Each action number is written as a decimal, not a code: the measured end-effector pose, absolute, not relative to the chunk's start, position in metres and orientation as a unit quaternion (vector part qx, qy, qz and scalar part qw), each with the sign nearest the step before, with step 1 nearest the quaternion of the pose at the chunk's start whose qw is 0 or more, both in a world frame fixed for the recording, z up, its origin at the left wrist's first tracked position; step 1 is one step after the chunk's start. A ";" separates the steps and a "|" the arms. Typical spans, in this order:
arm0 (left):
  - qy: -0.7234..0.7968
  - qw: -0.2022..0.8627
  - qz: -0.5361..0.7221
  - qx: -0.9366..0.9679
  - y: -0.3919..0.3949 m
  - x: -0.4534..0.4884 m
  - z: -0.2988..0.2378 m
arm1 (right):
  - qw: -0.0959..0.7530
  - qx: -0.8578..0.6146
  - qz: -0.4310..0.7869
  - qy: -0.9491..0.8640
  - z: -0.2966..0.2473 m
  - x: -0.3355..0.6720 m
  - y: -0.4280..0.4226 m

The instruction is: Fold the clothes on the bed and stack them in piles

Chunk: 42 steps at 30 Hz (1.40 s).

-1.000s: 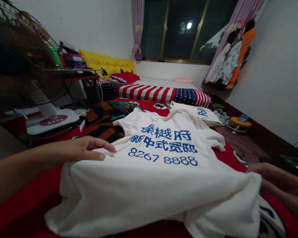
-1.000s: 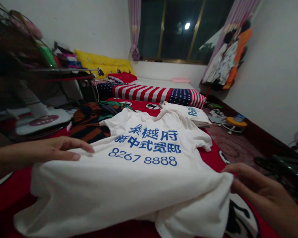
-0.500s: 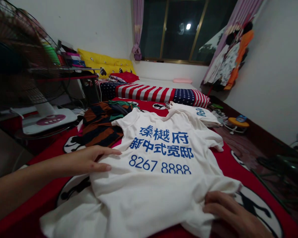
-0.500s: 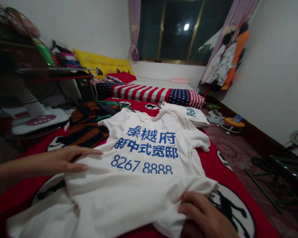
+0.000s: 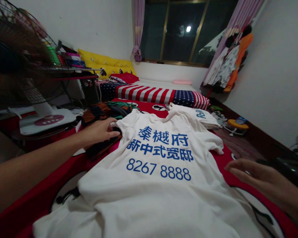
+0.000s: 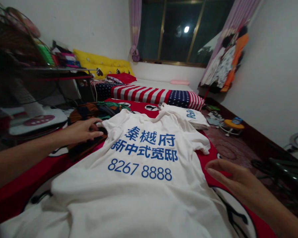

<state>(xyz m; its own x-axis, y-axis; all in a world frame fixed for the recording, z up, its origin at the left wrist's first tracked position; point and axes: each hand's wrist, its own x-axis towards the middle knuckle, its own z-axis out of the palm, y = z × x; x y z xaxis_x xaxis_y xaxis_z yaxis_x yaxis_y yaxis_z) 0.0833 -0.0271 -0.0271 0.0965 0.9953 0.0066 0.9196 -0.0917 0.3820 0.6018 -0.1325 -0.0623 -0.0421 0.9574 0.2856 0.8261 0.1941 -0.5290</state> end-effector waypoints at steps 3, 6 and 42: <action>0.682 0.037 0.167 0.711 0.007 0.092 -0.039 | 0.275 -0.653 0.148 -0.690 -0.080 0.588 -0.094; 0.677 0.016 0.150 0.721 0.021 0.102 -0.046 | 0.261 -0.665 0.127 -0.688 -0.096 0.571 -0.074; 0.539 0.031 0.136 0.831 0.016 0.248 -0.125 | 0.324 -0.691 0.011 -0.646 -0.087 0.614 0.022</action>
<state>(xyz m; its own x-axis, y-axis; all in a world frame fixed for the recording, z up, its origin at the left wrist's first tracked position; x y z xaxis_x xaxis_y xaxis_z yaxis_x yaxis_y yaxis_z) 0.2484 0.0159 -0.1252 0.3822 0.9039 0.1920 0.8871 -0.4171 0.1978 0.6136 0.0216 -0.0875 0.1644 0.9001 0.4034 0.8859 0.0452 -0.4617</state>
